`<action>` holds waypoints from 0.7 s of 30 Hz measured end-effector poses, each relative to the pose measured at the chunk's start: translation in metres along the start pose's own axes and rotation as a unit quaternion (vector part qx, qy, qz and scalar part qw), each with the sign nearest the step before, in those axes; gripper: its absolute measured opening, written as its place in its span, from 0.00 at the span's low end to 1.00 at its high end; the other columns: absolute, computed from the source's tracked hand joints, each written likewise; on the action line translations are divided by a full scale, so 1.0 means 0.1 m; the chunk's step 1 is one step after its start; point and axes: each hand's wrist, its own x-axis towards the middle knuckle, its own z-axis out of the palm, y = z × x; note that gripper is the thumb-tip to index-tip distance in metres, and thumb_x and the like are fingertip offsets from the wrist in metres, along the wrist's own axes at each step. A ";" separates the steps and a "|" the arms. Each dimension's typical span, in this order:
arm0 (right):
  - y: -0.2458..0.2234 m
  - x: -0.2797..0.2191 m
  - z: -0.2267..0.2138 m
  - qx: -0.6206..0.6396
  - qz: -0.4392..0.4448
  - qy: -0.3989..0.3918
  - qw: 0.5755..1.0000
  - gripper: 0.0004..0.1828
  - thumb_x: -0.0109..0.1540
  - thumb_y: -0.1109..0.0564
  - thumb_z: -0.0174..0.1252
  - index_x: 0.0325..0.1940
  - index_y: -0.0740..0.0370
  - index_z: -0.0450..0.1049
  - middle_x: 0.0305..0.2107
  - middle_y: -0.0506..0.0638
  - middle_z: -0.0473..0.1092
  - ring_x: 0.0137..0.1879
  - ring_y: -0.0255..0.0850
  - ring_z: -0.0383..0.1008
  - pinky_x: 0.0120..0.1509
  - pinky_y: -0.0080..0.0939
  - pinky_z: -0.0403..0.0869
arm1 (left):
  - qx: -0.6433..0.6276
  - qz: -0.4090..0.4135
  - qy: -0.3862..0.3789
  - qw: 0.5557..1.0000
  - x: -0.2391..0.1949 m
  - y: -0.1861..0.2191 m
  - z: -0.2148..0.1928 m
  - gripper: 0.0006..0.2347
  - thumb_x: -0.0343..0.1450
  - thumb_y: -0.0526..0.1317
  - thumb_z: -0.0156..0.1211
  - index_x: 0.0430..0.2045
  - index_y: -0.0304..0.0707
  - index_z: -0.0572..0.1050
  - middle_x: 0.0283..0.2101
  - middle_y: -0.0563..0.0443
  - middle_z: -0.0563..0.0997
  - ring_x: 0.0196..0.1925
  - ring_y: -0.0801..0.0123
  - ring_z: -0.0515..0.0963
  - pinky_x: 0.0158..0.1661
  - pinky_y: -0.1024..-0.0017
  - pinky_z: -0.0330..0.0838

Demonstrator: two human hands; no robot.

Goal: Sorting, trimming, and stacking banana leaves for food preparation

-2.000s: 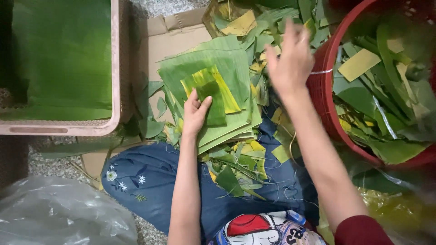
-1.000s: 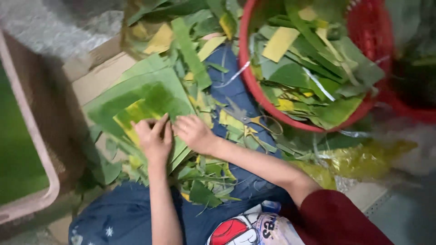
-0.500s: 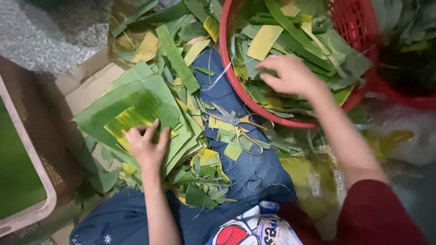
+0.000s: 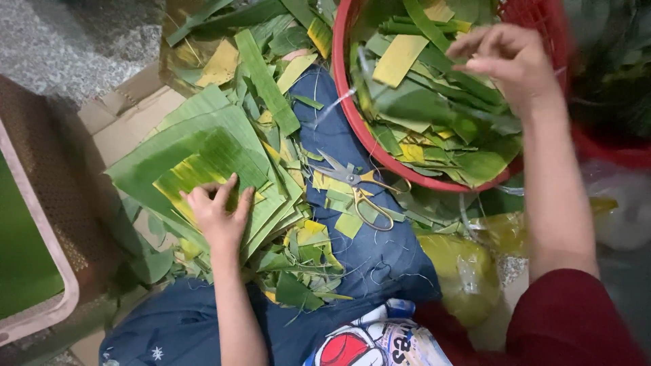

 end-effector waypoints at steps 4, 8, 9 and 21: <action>-0.06 0.10 0.25 -0.160 0.072 -0.048 0.983 0.17 0.56 0.56 0.69 0.47 0.55 0.74 0.52 0.50 0.77 0.44 0.33 0.69 0.53 0.33 0.71 | -0.002 -0.002 0.000 1.000 0.00 -0.01 0.01 0.17 0.66 0.46 0.75 0.46 0.40 0.84 0.37 0.47 0.68 0.42 0.59 0.70 0.72 0.32 0.43; 0.59 0.18 0.62 -0.524 0.101 -0.232 0.813 0.23 0.60 0.38 0.65 0.49 0.55 0.79 0.45 0.51 0.74 0.55 0.45 0.71 0.65 0.53 0.72 | -0.004 0.007 0.008 1.000 -0.01 -0.02 0.02 0.17 0.66 0.46 0.76 0.46 0.40 0.84 0.36 0.48 0.68 0.41 0.60 0.70 0.72 0.32 0.43; 0.54 0.18 0.52 -0.522 0.102 -0.233 0.814 0.23 0.60 0.38 0.65 0.49 0.55 0.79 0.45 0.51 0.74 0.55 0.45 0.71 0.65 0.53 0.72 | -0.002 0.007 0.007 1.000 -0.01 -0.01 -0.01 0.17 0.66 0.46 0.76 0.46 0.40 0.84 0.36 0.48 0.68 0.41 0.60 0.70 0.72 0.32 0.43; 0.41 -0.06 -0.98 -0.164 -0.143 0.250 0.944 0.18 0.74 0.70 0.57 0.69 0.66 0.68 0.58 0.60 0.72 0.58 0.51 0.73 0.64 0.49 0.73 | 0.002 0.008 0.008 1.000 -0.01 -0.02 0.00 0.17 0.66 0.46 0.75 0.46 0.41 0.84 0.37 0.46 0.68 0.42 0.57 0.71 0.71 0.31 0.46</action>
